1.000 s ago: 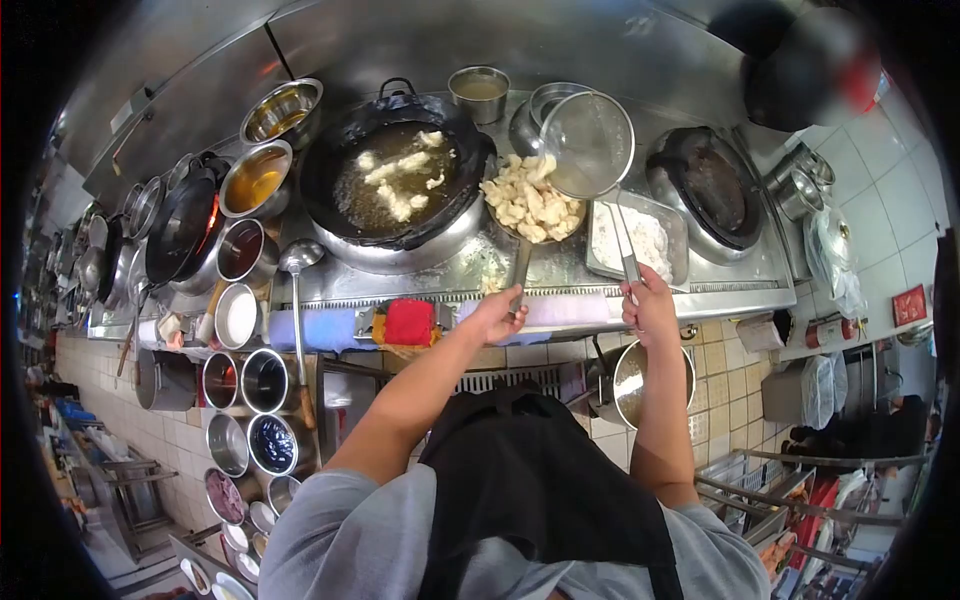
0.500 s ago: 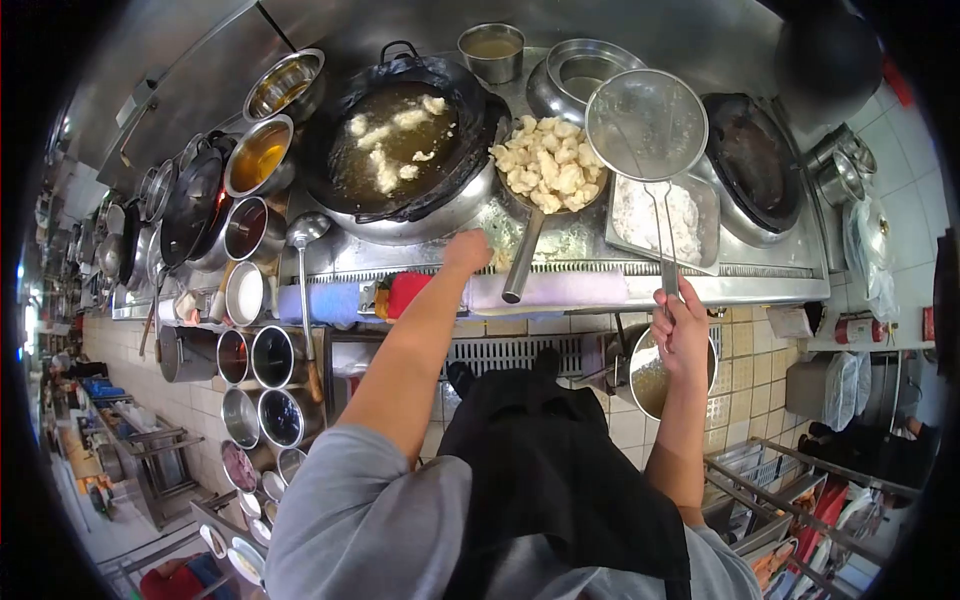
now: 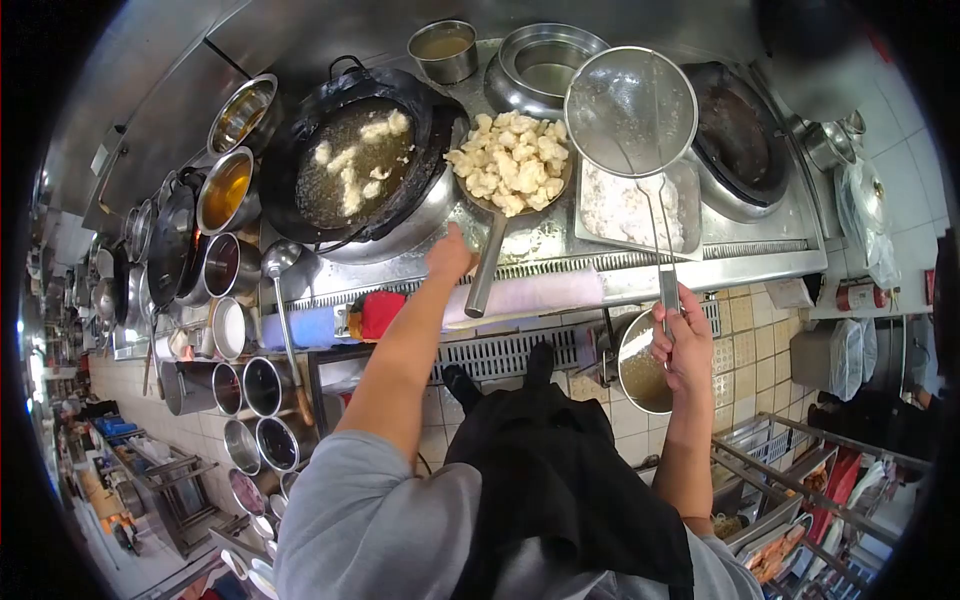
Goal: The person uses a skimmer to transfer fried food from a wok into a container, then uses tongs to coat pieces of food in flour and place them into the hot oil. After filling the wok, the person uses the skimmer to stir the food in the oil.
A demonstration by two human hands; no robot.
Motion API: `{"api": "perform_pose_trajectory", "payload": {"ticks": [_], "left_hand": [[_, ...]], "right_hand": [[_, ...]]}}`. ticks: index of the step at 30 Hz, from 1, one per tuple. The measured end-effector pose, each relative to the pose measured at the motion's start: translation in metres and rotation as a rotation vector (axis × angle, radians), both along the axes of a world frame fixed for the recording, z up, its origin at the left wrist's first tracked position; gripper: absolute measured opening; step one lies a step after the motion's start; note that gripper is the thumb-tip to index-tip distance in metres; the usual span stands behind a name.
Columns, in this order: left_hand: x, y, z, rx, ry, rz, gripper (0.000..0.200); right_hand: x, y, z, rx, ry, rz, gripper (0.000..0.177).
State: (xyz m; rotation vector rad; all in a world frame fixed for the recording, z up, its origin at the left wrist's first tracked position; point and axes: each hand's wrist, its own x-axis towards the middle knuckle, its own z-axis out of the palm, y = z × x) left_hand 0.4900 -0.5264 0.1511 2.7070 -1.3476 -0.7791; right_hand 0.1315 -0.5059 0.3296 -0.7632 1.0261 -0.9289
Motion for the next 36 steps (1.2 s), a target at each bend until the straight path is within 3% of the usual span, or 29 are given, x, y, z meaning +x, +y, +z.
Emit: {"api": "perform_pose_trajectory", "payload": {"ticks": [3,5,7,9,10,12,14,15,16,18,19,21,23,24,26,27,29,30,33,34,36], "left_hand": [[0.006,-0.005,0.064,-0.179,0.017,-0.065,0.064],[0.012,-0.020,0.095,-0.530,-0.189,-0.125,0.069],[0.008,-0.021,0.172,-0.867,-0.390,-0.143,0.070],[0.009,-0.003,0.237,-1.260,-0.406,-0.146,0.060],[0.008,0.015,0.258,-1.265,-0.417,-0.136,0.060],[0.001,0.066,0.284,-1.453,-0.146,-0.122,0.033],[-0.006,0.108,0.262,-1.359,0.283,-0.012,0.014],[-0.003,0.122,0.229,-1.299,0.291,-0.062,0.011],[-0.008,0.147,0.212,-0.933,0.443,-0.035,0.014],[-0.006,0.178,0.113,-0.696,0.476,-0.120,0.018],[-0.002,0.197,0.053,-0.660,0.450,-0.184,0.012],[0.014,0.244,-0.062,-0.697,0.496,-0.131,0.025],[0.043,0.269,-0.089,-0.246,0.590,-0.038,0.042],[0.056,0.277,-0.107,-0.269,0.584,-0.037,0.042],[0.083,0.282,-0.145,-0.381,0.465,0.775,0.048],[0.099,0.281,-0.158,-0.401,0.478,0.773,0.048],[0.116,0.275,-0.179,-0.722,0.641,0.792,0.062],[0.114,0.274,-0.145,-0.672,0.867,0.793,0.054],[0.103,0.283,-0.124,-0.527,0.991,0.621,0.043],[0.098,0.289,-0.145,-0.404,0.593,0.459,0.040],[0.082,0.321,-0.157,-0.377,0.484,0.454,0.042]], "right_hand": [[0.003,-0.004,0.001,0.001,-0.048,0.005,0.036],[0.006,-0.007,0.002,-0.039,-0.003,0.041,0.036],[0.014,-0.010,0.005,-0.049,-0.007,0.071,0.035],[0.024,-0.008,0.009,-0.072,-0.041,0.046,0.034],[0.029,-0.006,0.013,-0.070,-0.031,0.059,0.034],[0.038,-0.004,0.014,-0.082,-0.031,0.064,0.034],[0.051,0.000,0.018,-0.091,-0.033,0.082,0.034],[0.060,0.002,0.018,-0.094,-0.035,0.080,0.031],[0.070,0.002,0.019,-0.098,-0.052,0.111,0.030],[0.093,0.000,0.020,-0.114,-0.068,0.163,0.029],[0.107,-0.005,0.020,-0.103,-0.053,0.213,0.028],[0.140,-0.016,0.023,-0.108,-0.026,0.309,0.026],[0.177,-0.030,0.031,-0.159,0.051,0.383,0.024],[0.195,-0.039,0.033,-0.182,0.050,0.390,0.024],[0.226,-0.061,0.036,-0.296,0.305,0.437,0.027],[0.238,-0.072,0.039,-0.317,0.315,0.436,0.027],[0.256,-0.095,0.043,-0.486,0.556,0.510,0.036],[0.263,-0.107,0.045,-0.545,0.665,0.542,0.043],[0.276,-0.129,0.052,-0.624,0.824,0.598,0.044],[0.278,-0.137,0.052,-0.603,0.852,0.617,0.043],[0.279,-0.141,0.050,-0.612,0.868,0.649,0.043]]}}
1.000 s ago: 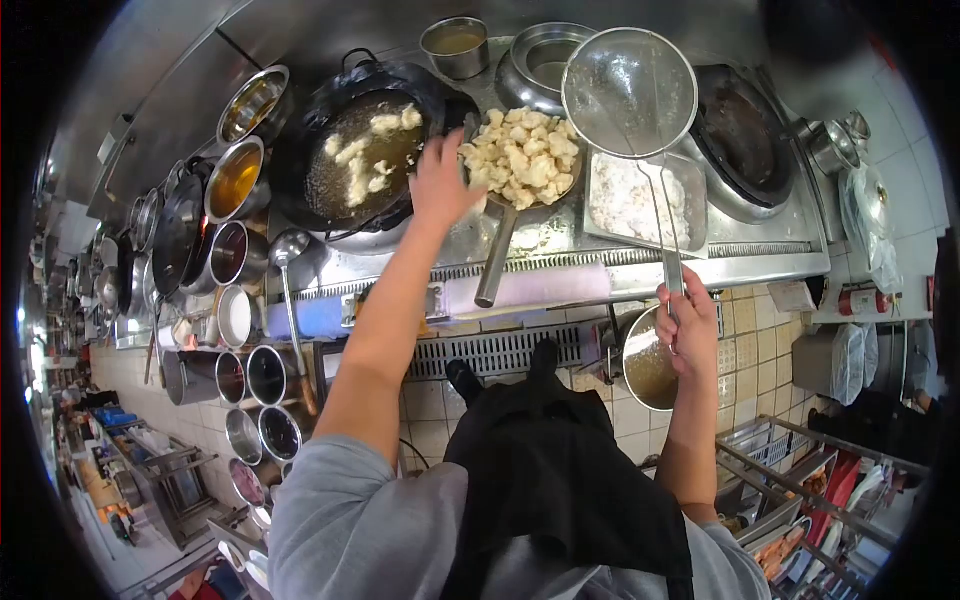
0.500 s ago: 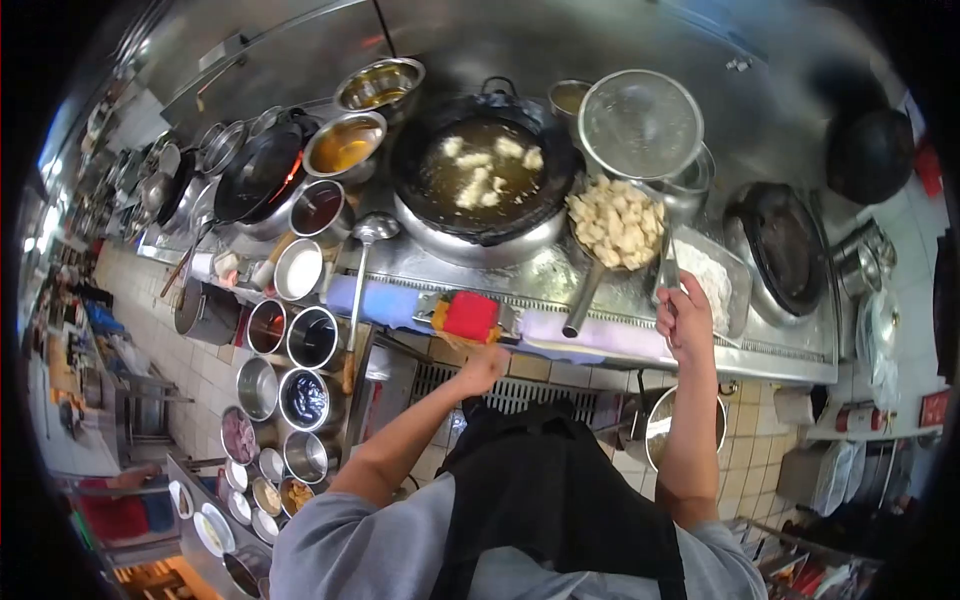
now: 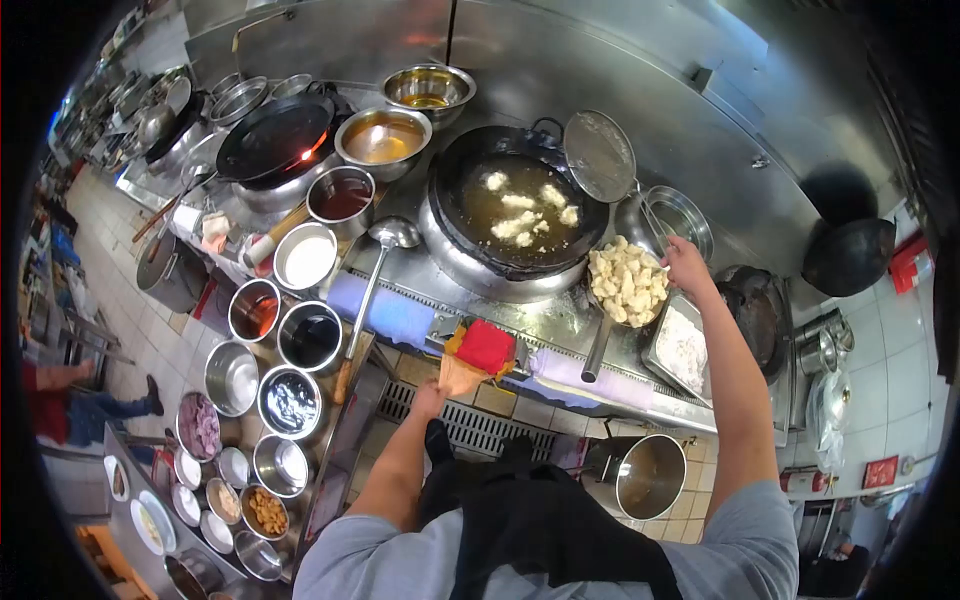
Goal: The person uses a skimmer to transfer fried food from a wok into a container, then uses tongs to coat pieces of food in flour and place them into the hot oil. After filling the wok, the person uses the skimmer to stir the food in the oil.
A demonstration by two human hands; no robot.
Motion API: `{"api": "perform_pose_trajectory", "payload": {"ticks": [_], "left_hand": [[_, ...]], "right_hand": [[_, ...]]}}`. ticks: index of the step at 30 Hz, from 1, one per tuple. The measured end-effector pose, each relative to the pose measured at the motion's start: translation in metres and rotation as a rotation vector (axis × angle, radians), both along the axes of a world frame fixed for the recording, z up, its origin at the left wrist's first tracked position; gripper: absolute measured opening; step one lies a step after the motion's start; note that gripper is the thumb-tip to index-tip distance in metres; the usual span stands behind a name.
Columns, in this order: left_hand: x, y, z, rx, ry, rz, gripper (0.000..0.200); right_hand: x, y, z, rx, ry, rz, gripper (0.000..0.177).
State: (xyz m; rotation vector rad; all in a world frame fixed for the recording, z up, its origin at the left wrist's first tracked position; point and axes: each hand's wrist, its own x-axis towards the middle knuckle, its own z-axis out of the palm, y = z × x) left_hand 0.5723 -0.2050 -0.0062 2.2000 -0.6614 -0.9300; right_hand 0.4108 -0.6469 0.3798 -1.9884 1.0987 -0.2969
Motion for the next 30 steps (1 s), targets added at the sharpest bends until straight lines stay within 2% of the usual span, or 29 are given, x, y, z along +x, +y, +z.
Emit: {"api": "perform_pose_trajectory", "payload": {"ticks": [1,3,5,7,9,12,14,17,20,23,27,29,30], "left_hand": [[-0.008,0.019,-0.005,0.057,-0.110,-0.011,0.044],[-0.013,0.051,-0.016,0.127,-0.110,0.023,0.043],[-0.008,0.067,-0.017,0.197,-0.128,0.050,0.042],[-0.006,0.074,-0.003,0.108,-0.132,0.002,0.043],[-0.008,0.073,0.010,0.117,-0.076,-0.001,0.041],[-0.016,0.074,0.012,0.105,0.052,0.059,0.038],[-0.021,0.074,0.005,0.085,0.121,0.072,0.038],[-0.025,0.074,0.014,0.098,0.083,0.054,0.040],[-0.018,0.078,0.010,0.124,0.071,0.005,0.041],[-0.010,0.084,0.014,0.114,0.067,-0.001,0.041],[-0.009,0.096,0.010,0.093,0.058,0.053,0.040],[-0.012,0.106,0.002,0.036,0.214,0.125,0.037],[-0.013,0.114,-0.010,0.018,0.178,0.126,0.034]], "right_hand": [[0.000,0.001,-0.005,0.002,0.012,0.015,0.042],[0.003,0.014,-0.009,0.000,0.022,0.016,0.040],[0.001,0.033,-0.019,0.151,0.051,-0.019,0.037],[0.001,0.056,-0.029,0.316,0.029,-0.017,0.029],[0.003,0.078,-0.043,0.480,-0.056,-0.005,0.018],[0.019,0.118,-0.050,0.612,-0.123,-0.042,0.017],[0.031,0.128,-0.072,0.850,-0.271,-0.078,0.012],[0.060,0.134,-0.094,0.983,-0.364,-0.032,0.008],[0.092,0.134,-0.101,1.077,-0.496,-0.040,0.011],[0.105,0.148,-0.085,1.021,-0.550,-0.060,0.015],[0.091,0.155,-0.093,0.993,-0.546,-0.045,0.023],[0.080,0.143,-0.097,1.022,-0.592,-0.057,0.036],[0.072,0.139,-0.096,1.024,-0.591,-0.047,0.034]]}}
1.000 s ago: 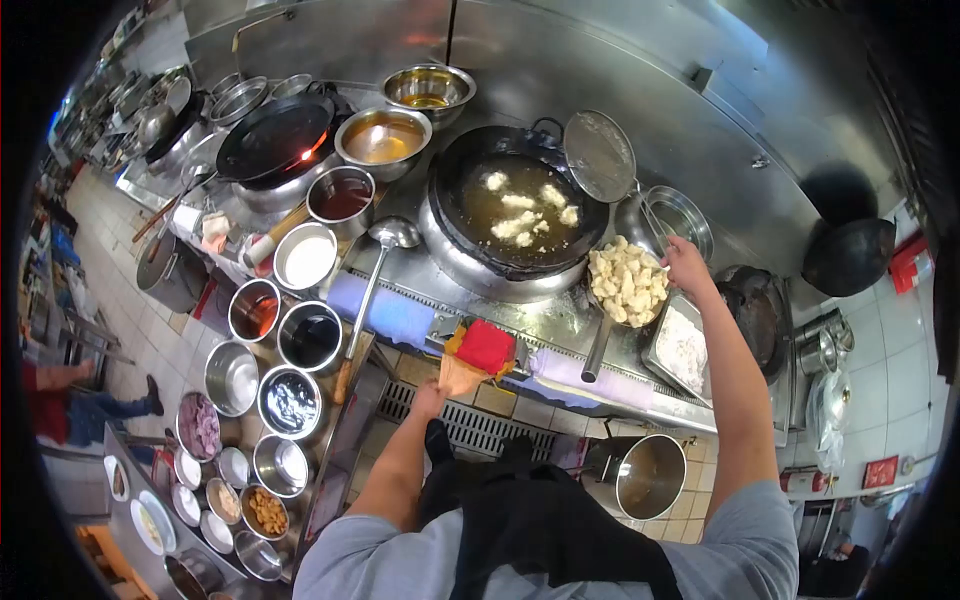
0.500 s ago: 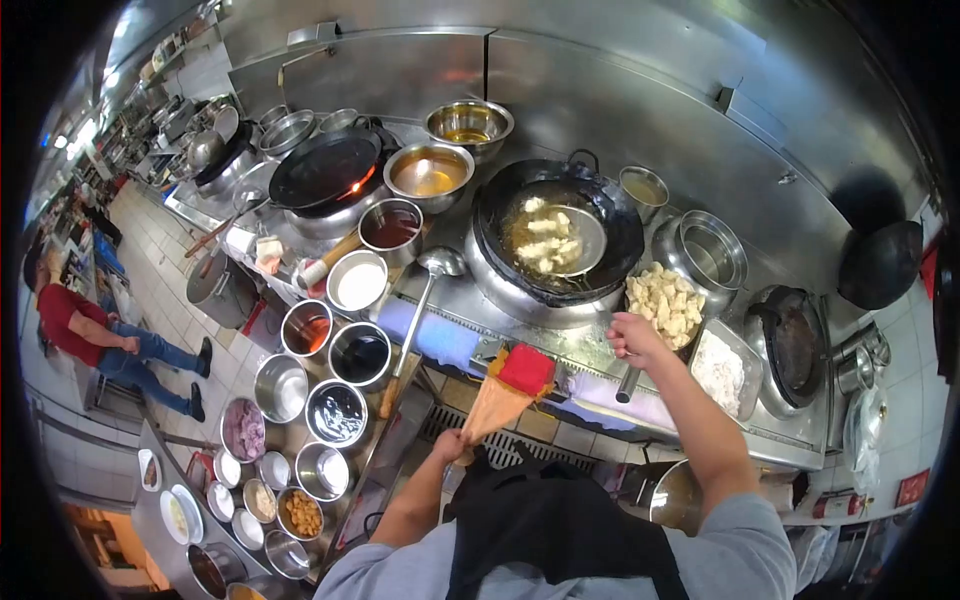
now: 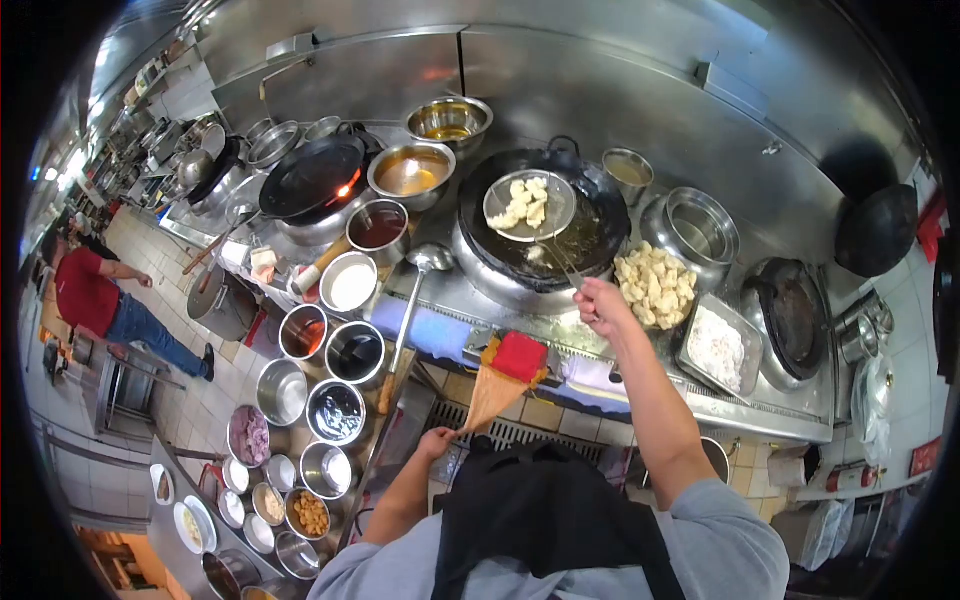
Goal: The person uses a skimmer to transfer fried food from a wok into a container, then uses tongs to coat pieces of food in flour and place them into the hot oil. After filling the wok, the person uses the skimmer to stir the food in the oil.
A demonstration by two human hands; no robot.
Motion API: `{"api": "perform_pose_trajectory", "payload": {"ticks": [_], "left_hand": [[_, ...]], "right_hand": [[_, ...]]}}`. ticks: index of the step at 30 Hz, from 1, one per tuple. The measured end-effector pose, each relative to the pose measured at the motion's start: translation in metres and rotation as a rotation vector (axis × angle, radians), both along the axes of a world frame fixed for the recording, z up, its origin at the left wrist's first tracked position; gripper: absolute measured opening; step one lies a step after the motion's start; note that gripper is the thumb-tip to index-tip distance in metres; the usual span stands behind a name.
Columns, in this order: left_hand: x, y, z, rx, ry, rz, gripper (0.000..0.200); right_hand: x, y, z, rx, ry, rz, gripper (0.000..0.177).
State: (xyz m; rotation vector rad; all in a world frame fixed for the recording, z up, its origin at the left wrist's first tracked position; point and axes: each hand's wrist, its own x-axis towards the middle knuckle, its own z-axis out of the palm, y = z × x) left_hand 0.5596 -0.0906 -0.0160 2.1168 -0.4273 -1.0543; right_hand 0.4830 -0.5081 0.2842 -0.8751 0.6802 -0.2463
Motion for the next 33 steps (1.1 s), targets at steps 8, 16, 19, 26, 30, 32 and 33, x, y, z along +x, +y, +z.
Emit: {"api": "perform_pose_trajectory", "payload": {"ticks": [8,16,19,26,30,32,33], "left_hand": [[-0.019,0.046,-0.010,0.287,-0.139,-0.205,0.038],[-0.010,0.026,0.000,0.128,0.015,-0.056,0.029],[-0.011,0.023,0.006,0.082,-0.047,-0.064,0.027],[-0.029,0.043,-0.003,0.030,0.018,0.053,0.023],[-0.038,0.054,0.000,0.130,0.048,0.029,0.024],[-0.042,0.056,0.003,0.163,0.029,0.019,0.024],[-0.043,0.057,0.001,0.149,0.034,0.004,0.024]], "right_hand": [[-0.057,-0.055,0.028,-0.205,0.093,0.016,0.014],[-0.097,-0.129,0.050,-0.479,0.353,0.251,0.021],[-0.096,-0.128,0.061,-0.485,0.436,0.337,0.016],[-0.081,-0.108,0.031,-0.188,0.268,0.448,0.011],[-0.071,-0.078,0.014,-0.038,0.143,0.415,0.007],[-0.066,-0.066,-0.010,-0.005,0.112,0.373,0.011],[-0.064,-0.058,-0.016,0.028,0.082,0.331,0.016]]}}
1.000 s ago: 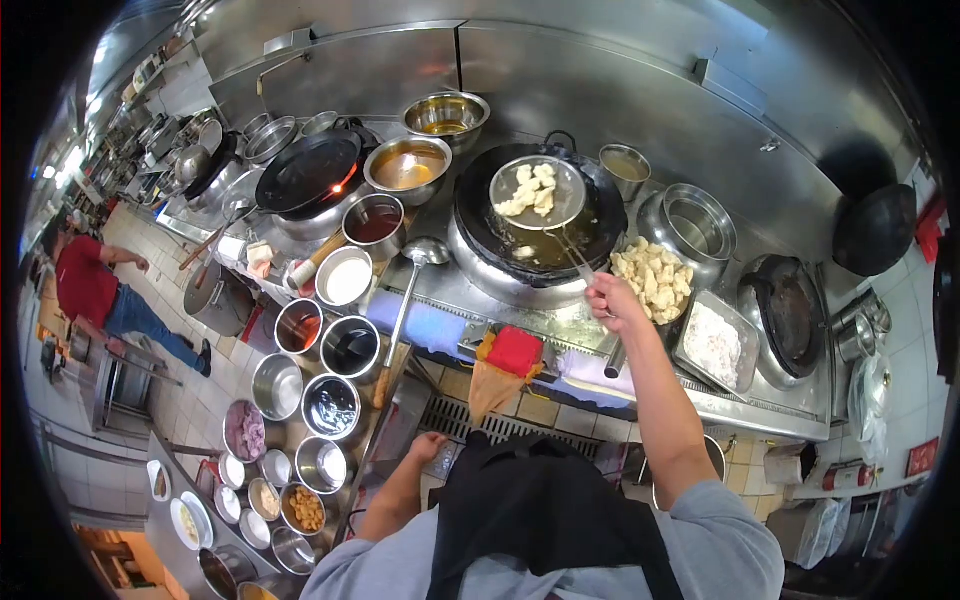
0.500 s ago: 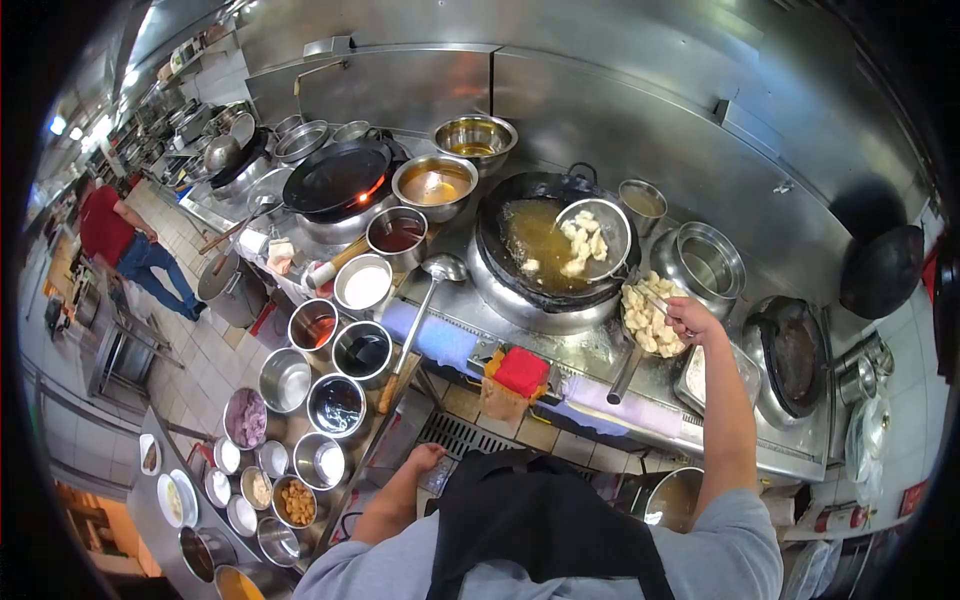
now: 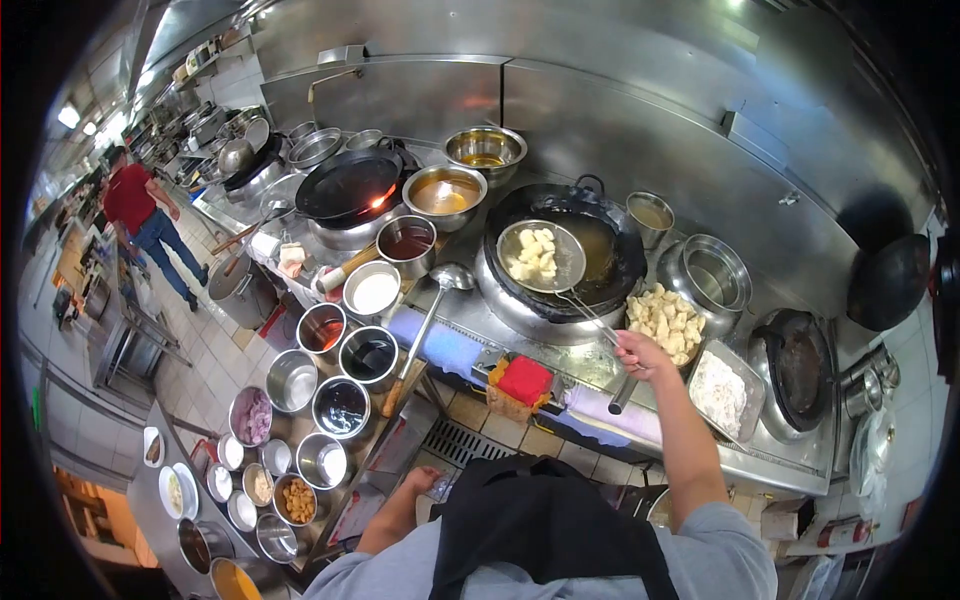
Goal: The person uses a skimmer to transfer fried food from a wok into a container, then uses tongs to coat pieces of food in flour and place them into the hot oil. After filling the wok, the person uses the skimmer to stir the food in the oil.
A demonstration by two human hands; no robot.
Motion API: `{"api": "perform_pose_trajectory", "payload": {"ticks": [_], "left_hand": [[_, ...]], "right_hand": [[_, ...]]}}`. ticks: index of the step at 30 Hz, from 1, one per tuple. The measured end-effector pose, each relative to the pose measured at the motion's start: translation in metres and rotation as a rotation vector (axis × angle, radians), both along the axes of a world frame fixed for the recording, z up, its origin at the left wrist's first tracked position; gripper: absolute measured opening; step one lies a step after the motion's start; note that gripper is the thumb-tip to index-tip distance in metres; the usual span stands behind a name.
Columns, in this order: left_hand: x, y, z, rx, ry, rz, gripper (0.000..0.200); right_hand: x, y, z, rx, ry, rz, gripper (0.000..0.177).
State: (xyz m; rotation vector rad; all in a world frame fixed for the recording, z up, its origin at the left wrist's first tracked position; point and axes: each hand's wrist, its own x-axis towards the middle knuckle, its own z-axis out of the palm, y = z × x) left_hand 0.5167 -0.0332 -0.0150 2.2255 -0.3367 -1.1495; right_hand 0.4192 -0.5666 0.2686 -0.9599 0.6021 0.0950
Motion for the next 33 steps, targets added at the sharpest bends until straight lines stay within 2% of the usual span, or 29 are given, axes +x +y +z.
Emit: {"api": "perform_pose_trajectory", "payload": {"ticks": [5,7,8,10,11,14,15,17,19,21,23,25,28,30,31,33], "left_hand": [[0.005,-0.015,0.009,0.008,0.062,-0.060,0.025],[0.007,-0.024,0.011,0.000,0.045,0.010,0.024],[0.010,-0.026,-0.002,0.026,0.068,-0.055,0.024],[0.018,-0.032,-0.037,-0.128,0.175,0.079,0.025],[0.014,-0.037,-0.031,-0.108,0.193,0.051,0.025],[0.012,-0.085,0.020,-0.100,0.210,-0.101,0.027],[0.009,-0.105,0.037,-0.119,0.205,-0.161,0.029],[0.009,-0.149,0.061,-0.267,0.244,-0.425,0.032],[-0.005,-0.204,0.113,-0.301,0.446,-0.431,0.032],[-0.033,-0.252,0.151,-0.428,0.640,-0.191,0.032],[-0.048,-0.298,0.176,-0.541,0.876,-0.078,0.037],[-0.056,-0.343,0.198,-0.532,1.045,0.028,0.037],[-0.060,-0.394,0.200,-0.447,1.159,0.045,0.030],[-0.065,-0.414,0.205,-0.428,1.255,0.058,0.023],[-0.069,-0.419,0.207,-0.406,1.346,0.077,0.018],[-0.079,-0.426,0.215,-0.401,1.335,0.114,0.018]], "right_hand": [[-0.009,0.042,-0.012,0.038,-0.121,-0.182,0.010],[-0.028,0.045,-0.011,0.003,-0.141,-0.210,0.014],[-0.040,0.046,-0.010,0.029,-0.188,-0.240,0.017],[-0.071,0.051,0.007,0.143,-0.193,-0.367,0.021],[-0.089,0.053,0.016,0.152,-0.200,-0.424,0.022],[-0.141,0.059,0.044,0.032,-0.146,-0.633,0.027],[-0.163,0.057,0.051,-0.024,-0.175,-0.621,0.029],[-0.190,0.057,0.064,-0.078,-0.146,-0.678,0.027],[-0.205,0.059,0.070,-0.127,-0.119,-0.710,0.026],[-0.215,0.061,0.074,-0.225,-0.053,-0.781,0.024],[-0.223,0.064,0.074,-0.218,-0.071,-0.798,0.026],[-0.229,0.067,0.071,-0.213,-0.094,-0.820,0.028],[-0.232,0.068,0.057,-0.209,-0.046,-0.874,0.025],[-0.220,0.067,0.055,-0.444,0.188,-0.915,0.023],[-0.219,0.064,0.047,-0.435,0.195,-0.939,0.023],[-0.216,0.062,0.043,-0.476,0.227,-0.916,0.024]]}}
